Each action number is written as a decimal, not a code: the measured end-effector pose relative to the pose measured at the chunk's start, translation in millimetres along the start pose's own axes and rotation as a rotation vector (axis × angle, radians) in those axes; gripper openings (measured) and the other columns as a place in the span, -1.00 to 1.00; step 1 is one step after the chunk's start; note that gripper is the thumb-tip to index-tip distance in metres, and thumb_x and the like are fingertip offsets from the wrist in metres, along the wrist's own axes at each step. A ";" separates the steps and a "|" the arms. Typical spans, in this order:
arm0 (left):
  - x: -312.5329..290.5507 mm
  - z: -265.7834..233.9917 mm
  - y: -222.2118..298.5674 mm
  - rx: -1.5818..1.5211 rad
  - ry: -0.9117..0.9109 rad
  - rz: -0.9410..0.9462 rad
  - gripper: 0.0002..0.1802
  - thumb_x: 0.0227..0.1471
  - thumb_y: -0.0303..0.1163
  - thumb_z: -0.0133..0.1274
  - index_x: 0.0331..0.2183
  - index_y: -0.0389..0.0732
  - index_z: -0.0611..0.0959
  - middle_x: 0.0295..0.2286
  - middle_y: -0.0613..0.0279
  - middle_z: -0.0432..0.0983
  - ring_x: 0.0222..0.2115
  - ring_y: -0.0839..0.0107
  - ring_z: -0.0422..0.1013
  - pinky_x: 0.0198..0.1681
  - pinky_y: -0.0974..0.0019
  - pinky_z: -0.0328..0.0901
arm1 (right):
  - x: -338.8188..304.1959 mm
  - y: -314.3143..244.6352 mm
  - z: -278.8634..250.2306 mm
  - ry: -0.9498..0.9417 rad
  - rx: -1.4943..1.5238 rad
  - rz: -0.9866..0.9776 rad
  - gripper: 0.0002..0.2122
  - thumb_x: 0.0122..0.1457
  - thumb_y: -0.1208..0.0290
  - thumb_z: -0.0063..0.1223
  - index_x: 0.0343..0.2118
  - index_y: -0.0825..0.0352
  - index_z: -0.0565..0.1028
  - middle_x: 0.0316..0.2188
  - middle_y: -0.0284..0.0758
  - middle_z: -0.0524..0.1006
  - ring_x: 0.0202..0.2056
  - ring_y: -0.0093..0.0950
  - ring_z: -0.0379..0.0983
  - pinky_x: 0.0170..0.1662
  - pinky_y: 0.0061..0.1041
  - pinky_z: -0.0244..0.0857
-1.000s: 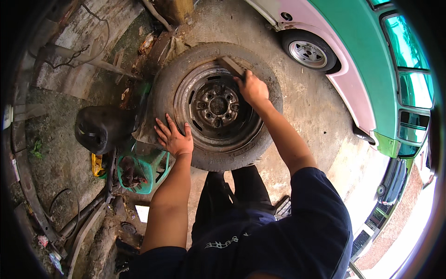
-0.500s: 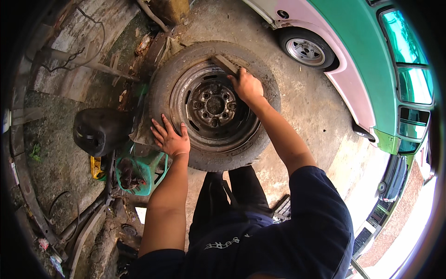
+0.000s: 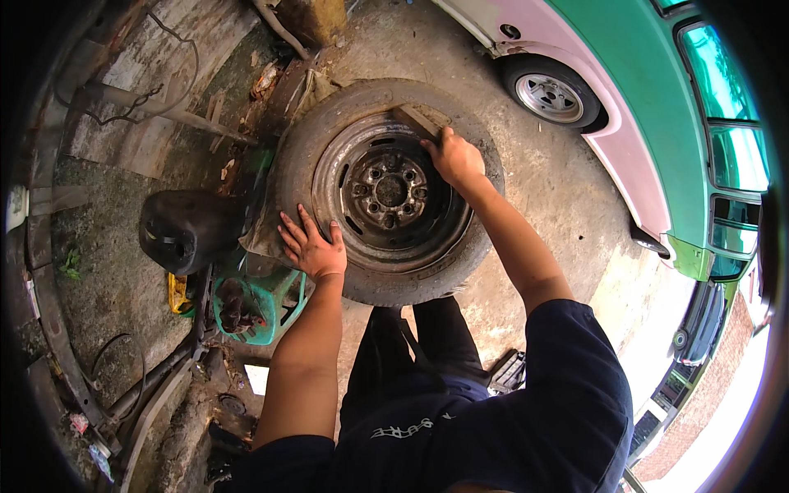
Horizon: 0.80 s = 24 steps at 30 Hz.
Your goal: The person scrubs the inner rim of a car tire with a wire brush, repeatedly rotating the tire to access different sections. The person uses both hands to hold and turn the tire while scrubbing the metal rim surface.
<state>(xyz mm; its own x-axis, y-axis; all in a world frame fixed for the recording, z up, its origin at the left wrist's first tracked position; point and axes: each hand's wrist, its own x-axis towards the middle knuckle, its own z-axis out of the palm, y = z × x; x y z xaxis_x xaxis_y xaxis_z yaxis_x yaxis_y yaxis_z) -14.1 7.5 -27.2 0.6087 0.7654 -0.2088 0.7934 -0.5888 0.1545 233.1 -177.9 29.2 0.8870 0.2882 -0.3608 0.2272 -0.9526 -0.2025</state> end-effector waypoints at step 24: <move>-0.8 3.5 -2.8 0.009 0.010 0.011 -0.15 0.13 0.15 -0.13 0.35 0.16 0.03 0.37 0.11 -0.30 0.35 -0.01 -0.24 0.30 -0.13 -0.17 | -32.0 31.9 -8.8 -0.059 -0.043 0.035 -0.43 0.27 -0.16 -0.17 -0.14 0.42 0.36 -0.26 0.09 0.57 -0.16 0.01 0.53 -0.10 -0.07 0.40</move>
<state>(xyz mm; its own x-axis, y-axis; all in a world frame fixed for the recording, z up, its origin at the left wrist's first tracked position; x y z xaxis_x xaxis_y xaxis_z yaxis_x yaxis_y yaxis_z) -16.9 7.7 -30.8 0.6175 0.7613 -0.1978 0.7866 -0.5996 0.1478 215.5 -218.3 42.4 0.8697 0.2585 -0.4205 0.2143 -0.9652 -0.1501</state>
